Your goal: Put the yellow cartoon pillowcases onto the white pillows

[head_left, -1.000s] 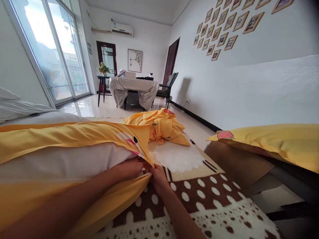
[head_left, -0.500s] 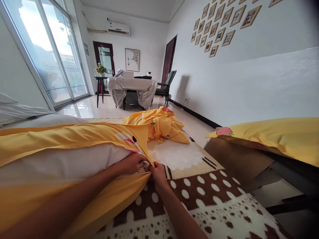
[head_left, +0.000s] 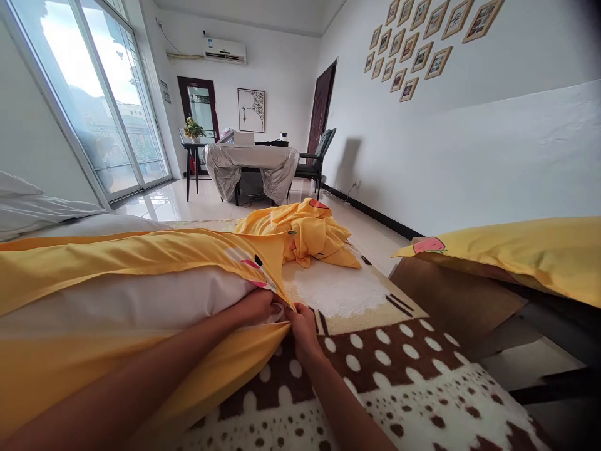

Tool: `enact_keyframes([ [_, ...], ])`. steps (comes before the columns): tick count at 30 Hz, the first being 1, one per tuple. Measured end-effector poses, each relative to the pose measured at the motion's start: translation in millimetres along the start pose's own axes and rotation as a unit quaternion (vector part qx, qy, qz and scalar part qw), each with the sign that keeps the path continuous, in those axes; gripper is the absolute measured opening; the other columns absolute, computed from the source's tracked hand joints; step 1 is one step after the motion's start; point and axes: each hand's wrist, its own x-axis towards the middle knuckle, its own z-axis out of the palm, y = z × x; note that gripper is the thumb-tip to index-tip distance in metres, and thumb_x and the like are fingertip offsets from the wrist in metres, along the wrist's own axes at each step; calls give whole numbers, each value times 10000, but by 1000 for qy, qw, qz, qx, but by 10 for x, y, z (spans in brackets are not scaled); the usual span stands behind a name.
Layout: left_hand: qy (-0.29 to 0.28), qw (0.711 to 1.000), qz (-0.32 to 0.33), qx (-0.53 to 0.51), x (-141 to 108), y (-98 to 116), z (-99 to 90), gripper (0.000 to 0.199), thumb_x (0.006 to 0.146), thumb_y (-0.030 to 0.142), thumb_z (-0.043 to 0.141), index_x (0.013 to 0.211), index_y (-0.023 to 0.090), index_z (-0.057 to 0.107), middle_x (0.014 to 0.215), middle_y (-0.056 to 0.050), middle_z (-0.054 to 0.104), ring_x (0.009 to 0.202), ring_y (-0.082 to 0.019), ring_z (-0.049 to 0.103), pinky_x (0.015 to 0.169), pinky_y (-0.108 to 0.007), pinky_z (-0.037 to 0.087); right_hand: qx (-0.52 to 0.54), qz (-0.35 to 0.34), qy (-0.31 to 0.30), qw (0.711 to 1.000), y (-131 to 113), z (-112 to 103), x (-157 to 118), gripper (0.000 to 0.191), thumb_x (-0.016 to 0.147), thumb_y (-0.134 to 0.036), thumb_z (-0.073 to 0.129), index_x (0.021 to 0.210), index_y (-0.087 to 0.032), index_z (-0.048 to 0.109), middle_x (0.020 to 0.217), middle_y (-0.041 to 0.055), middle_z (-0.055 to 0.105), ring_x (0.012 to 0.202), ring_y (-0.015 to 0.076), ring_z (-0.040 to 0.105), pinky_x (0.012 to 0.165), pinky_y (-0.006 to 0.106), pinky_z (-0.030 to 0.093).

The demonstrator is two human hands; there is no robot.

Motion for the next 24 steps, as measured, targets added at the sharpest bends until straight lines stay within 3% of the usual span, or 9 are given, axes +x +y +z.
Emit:
enact_keyframes([
  [14,9,1000,-21,-7,44,9,59,339,775,130,535,1045,229,714,1114,-2,709,1032,-189,624,950,-260,437,-16,1,8,1000,76,-2,42,214,531,-371,585,600,-171,559,552,-16,540,558,122,421,517,240,325],
  [17,16,1000,-11,8,45,14,89,264,783,115,565,983,197,716,1078,-35,713,1015,-202,626,951,-310,444,-32,-5,7,999,68,-9,38,248,543,-405,615,607,-170,564,554,-15,540,560,125,426,520,243,329],
  [20,33,999,-4,29,51,15,136,140,842,213,608,941,148,682,1036,-58,689,997,-219,618,944,-410,453,-51,-18,13,998,60,-18,34,257,550,-412,623,619,-168,583,562,-13,546,577,132,435,531,246,332],
  [24,57,998,5,30,65,15,166,176,883,296,587,912,136,655,1002,-49,667,993,-211,607,929,-436,457,-72,-34,20,997,41,-27,25,253,578,-412,604,627,-164,597,575,-4,559,593,139,448,540,248,334],
])
